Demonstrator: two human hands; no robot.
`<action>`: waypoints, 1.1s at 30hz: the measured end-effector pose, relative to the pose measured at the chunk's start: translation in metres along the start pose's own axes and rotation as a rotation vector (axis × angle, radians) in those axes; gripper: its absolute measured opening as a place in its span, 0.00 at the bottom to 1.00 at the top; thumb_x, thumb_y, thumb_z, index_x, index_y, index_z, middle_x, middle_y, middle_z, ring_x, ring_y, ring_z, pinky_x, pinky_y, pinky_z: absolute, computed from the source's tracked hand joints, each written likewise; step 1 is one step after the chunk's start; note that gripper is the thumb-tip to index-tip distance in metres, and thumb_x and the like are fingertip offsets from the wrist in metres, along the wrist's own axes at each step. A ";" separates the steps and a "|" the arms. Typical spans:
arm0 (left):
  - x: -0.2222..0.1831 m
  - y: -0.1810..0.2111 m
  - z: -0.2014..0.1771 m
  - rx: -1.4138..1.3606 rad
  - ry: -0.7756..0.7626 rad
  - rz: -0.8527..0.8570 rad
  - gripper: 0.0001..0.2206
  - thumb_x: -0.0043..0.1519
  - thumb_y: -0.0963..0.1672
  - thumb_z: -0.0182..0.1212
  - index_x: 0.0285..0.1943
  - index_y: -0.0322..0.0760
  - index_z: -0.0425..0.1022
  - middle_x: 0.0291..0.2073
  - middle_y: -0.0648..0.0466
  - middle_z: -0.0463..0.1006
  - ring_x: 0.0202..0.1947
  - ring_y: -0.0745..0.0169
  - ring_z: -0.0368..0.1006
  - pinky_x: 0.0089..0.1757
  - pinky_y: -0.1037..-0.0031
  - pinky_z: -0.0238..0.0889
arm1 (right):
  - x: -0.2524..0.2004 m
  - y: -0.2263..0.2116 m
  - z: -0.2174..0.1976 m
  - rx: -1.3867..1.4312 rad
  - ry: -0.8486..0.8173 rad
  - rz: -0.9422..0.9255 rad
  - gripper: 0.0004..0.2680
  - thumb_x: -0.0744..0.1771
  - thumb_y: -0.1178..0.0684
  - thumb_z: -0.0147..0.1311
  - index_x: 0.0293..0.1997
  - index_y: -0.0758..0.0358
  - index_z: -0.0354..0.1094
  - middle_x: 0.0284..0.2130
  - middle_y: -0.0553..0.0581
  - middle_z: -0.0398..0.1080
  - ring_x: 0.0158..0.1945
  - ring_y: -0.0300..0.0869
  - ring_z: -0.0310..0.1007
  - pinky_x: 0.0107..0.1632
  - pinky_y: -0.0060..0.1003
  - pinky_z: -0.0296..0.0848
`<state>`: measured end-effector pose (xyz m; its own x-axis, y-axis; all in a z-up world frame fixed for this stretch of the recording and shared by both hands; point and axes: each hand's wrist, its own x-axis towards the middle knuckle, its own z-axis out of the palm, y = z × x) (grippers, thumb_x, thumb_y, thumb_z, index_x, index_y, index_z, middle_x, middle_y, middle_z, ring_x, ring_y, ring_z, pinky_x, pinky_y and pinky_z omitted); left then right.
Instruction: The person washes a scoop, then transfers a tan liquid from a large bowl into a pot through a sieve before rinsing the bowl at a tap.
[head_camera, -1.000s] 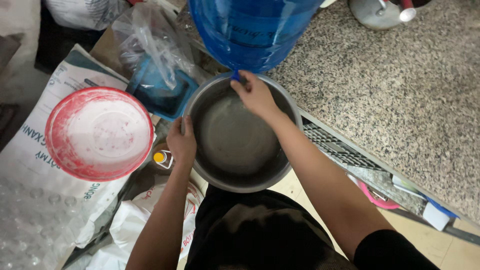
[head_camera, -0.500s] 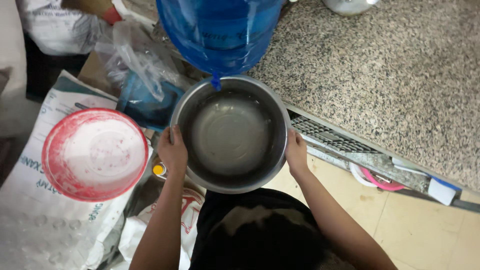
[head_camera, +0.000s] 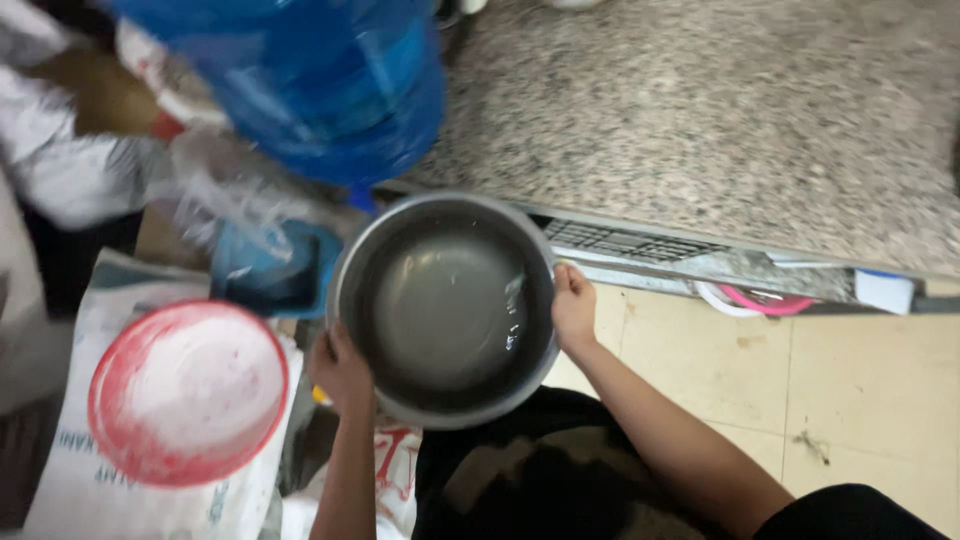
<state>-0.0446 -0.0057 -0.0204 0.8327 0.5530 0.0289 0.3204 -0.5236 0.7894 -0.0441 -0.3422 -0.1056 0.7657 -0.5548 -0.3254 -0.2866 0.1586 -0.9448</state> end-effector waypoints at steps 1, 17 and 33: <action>-0.007 0.002 0.000 -0.019 -0.008 0.015 0.20 0.72 0.50 0.55 0.45 0.23 0.77 0.35 0.38 0.79 0.35 0.46 0.71 0.42 0.57 0.63 | -0.006 -0.005 -0.006 0.009 0.021 0.015 0.10 0.72 0.51 0.48 0.46 0.67 0.74 0.33 0.48 0.73 0.36 0.32 0.66 0.42 0.29 0.67; -0.044 0.150 0.052 -0.544 -0.482 0.049 0.12 0.74 0.44 0.55 0.44 0.28 0.76 0.32 0.57 0.78 0.32 0.75 0.66 0.36 0.80 0.60 | -0.035 -0.144 -0.166 0.393 0.155 0.073 0.12 0.72 0.51 0.44 0.41 0.66 0.74 0.31 0.49 0.76 0.31 0.31 0.69 0.37 0.28 0.69; -0.090 0.476 0.260 -0.666 -0.927 0.058 0.14 0.68 0.42 0.58 0.59 0.26 0.76 0.48 0.48 0.81 0.44 0.64 0.78 0.46 0.76 0.69 | 0.042 -0.289 -0.370 0.352 0.574 -0.166 0.10 0.72 0.53 0.45 0.48 0.67 0.74 0.31 0.47 0.74 0.30 0.28 0.66 0.35 0.25 0.66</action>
<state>0.1507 -0.4730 0.1929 0.9397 -0.2969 -0.1696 0.1979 0.0677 0.9779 -0.1423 -0.7133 0.1678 0.3294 -0.9236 -0.1960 0.0865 0.2363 -0.9678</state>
